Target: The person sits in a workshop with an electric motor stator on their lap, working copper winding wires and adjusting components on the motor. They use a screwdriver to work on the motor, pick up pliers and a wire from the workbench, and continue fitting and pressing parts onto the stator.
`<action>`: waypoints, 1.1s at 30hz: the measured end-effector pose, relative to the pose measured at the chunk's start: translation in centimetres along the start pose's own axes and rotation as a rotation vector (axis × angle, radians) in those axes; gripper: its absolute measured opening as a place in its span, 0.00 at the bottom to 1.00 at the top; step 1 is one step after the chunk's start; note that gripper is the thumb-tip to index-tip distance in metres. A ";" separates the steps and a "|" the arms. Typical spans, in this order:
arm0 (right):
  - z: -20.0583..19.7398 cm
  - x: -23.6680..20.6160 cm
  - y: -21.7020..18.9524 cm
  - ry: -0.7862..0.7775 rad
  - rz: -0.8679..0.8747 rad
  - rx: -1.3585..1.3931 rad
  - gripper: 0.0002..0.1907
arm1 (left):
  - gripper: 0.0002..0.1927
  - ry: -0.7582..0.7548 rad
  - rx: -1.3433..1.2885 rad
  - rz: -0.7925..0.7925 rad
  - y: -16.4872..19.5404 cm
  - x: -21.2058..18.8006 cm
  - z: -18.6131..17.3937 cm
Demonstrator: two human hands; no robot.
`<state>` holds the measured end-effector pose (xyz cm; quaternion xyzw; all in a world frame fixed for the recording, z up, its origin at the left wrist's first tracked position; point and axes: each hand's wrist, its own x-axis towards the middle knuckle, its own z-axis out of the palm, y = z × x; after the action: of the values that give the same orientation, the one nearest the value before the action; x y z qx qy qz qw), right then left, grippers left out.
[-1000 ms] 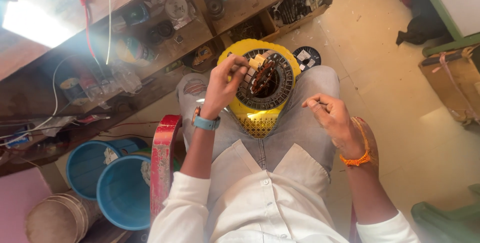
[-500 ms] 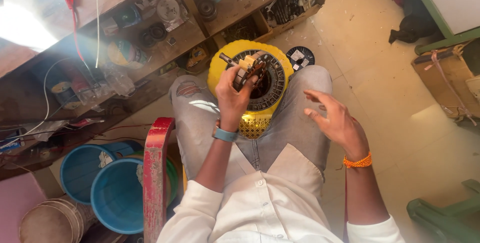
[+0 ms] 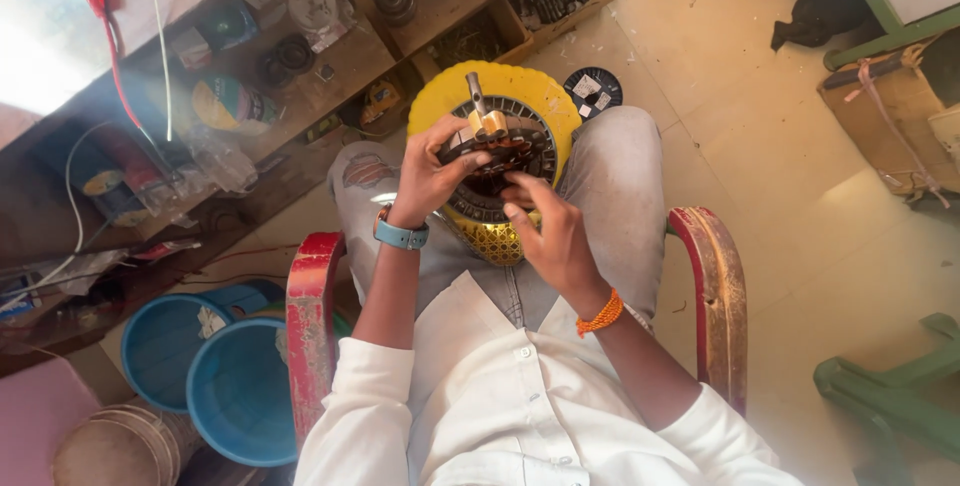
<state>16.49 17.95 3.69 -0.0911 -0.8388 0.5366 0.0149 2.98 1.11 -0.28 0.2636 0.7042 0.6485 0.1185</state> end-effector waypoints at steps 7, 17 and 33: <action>-1.0 0.8 -0.4 -0.084 -0.106 -0.061 0.15 | 0.25 0.091 0.016 -0.064 -0.1 -0.4 0.6; -2.3 1.0 0.2 -0.156 0.200 0.165 0.13 | 0.25 0.093 0.135 -0.120 2.3 0.2 0.5; -5.0 2.1 -0.1 -0.160 0.127 0.245 0.12 | 0.17 0.196 0.247 0.034 2.2 0.1 2.5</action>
<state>14.98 22.73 5.76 -0.0985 -0.7580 0.6404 -0.0749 4.68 3.36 1.51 0.2233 0.7824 0.5814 0.0049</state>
